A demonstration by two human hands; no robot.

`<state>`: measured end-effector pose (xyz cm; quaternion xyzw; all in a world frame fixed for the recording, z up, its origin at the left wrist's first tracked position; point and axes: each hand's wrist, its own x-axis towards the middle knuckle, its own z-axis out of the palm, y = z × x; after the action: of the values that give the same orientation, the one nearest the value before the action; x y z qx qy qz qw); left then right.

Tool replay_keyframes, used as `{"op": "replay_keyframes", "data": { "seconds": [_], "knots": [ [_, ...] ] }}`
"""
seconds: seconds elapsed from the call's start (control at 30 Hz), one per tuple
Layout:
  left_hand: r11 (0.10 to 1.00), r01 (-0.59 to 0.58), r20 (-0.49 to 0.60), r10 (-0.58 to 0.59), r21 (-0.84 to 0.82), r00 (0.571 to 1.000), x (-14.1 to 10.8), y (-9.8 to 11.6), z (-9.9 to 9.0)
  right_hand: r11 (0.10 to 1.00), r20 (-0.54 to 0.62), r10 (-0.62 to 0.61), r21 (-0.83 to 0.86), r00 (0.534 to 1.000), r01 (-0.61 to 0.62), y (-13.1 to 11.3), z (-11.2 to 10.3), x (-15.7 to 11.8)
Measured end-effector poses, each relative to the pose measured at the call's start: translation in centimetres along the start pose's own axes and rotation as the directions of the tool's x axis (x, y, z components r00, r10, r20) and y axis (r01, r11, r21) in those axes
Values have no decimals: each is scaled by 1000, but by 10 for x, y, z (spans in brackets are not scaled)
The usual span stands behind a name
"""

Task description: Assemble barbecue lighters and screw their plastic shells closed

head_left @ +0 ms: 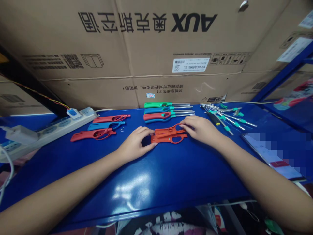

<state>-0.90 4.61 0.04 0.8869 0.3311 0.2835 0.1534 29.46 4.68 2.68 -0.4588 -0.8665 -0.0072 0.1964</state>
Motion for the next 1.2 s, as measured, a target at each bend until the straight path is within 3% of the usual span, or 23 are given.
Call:
{"op": "replay_keyframes", "data": {
  "seconds": [0.13,0.23,0.33,0.43,0.53,0.63,0.77,0.87,1.0,1.2],
  "knots": [
    [1000,8,4,-9,24,1000,-1,-2,1,990,-78,92,115,993,-83,2,-7,0],
    [999,28,-10,-28,29,1000,-1,-3,2,953,-58,136,279,989,-115,-1,-15,0],
    [999,38,-22,-38,4,999,-1,-3,2,928,76,31,368,997,-57,-8,-22,-2],
    [999,34,-10,-34,7,999,0,-4,2,944,243,-117,328,963,31,-16,-24,-4],
    [999,37,-11,-37,20,999,0,-4,1,980,376,-118,191,919,47,-22,-21,-5],
    [999,24,-2,-24,24,1000,1,-4,1,991,431,-89,132,898,35,-23,-17,-4],
    [999,29,-1,-29,43,1000,1,-1,-2,997,436,-64,63,898,40,-19,-19,-4],
    [998,-17,-1,17,66,1000,0,5,-5,996,352,-76,76,933,52,-15,-25,-5],
    [986,-137,95,128,92,987,-2,12,-8,988,248,-119,128,961,89,-16,-25,-6],
    [987,-135,117,125,89,985,-3,10,-6,974,301,-167,199,939,109,-23,-11,-6]
  ]
}}
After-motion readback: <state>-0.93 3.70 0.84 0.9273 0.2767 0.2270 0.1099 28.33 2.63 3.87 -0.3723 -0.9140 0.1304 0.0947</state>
